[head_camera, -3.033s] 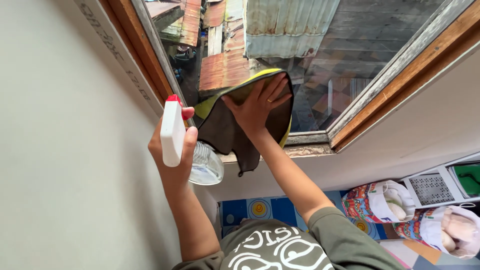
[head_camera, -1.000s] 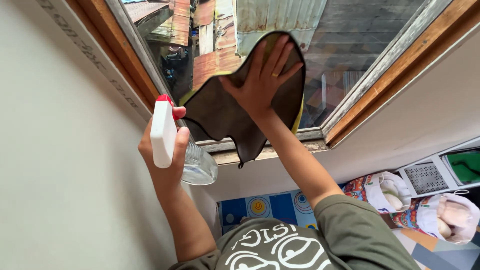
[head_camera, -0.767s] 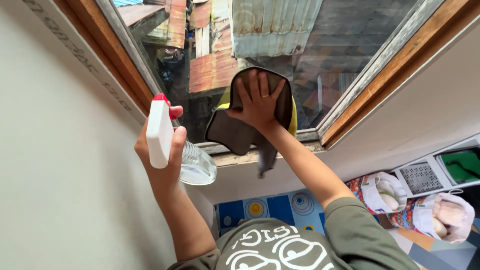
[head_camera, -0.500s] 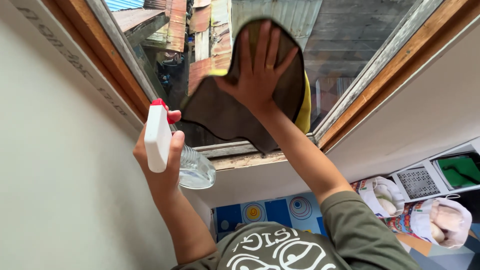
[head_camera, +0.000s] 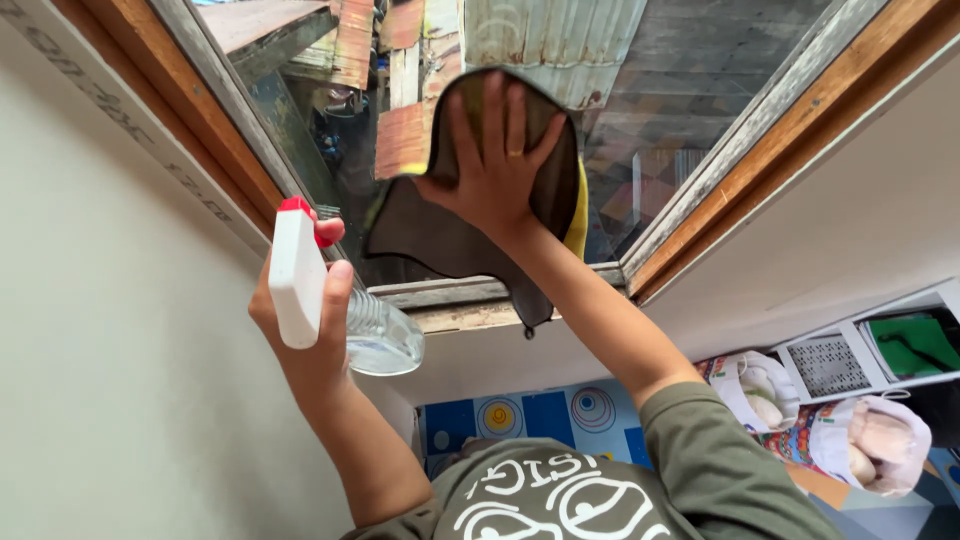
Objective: The person wipes a window pane with a cloth while holding a spray bottle. The person repeatedly wipes the glass surface in broad strokes, covering the entire visible area of the window.
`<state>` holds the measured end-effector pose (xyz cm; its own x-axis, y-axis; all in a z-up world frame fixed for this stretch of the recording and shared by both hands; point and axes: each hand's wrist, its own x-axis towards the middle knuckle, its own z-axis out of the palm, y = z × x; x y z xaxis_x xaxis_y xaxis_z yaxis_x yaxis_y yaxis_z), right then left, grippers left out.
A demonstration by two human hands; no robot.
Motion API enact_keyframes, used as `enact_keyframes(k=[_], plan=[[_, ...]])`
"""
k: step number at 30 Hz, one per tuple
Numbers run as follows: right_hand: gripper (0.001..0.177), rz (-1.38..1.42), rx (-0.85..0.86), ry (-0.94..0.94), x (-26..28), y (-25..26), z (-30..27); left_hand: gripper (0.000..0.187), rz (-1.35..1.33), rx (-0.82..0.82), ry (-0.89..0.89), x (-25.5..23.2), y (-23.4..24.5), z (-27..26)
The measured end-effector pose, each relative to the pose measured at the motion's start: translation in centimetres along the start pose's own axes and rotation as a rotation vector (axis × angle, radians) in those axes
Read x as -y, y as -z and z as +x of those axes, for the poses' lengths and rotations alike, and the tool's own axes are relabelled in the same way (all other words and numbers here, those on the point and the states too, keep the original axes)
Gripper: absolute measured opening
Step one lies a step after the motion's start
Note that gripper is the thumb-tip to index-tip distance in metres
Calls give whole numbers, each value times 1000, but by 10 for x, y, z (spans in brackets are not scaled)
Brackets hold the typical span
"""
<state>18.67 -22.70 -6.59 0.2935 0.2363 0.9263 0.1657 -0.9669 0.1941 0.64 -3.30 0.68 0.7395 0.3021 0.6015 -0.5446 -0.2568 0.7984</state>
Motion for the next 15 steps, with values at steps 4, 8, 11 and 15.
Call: enact_keyframes(k=[4, 8, 11, 15], plan=[[122, -65, 130, -186, 16, 16, 25, 49, 2, -29, 45, 1, 3, -4], [134, -21, 93, -226, 37, -8, -17, 48, -25, -34, 13, 2, 3, -7], [125, -1, 117, -203, 51, -12, -58, 42, -41, -46, 23, 2, 6, -9], [106, 5, -117, -190, 45, -3, -20, 46, -83, -28, -88, 17, 13, -7]])
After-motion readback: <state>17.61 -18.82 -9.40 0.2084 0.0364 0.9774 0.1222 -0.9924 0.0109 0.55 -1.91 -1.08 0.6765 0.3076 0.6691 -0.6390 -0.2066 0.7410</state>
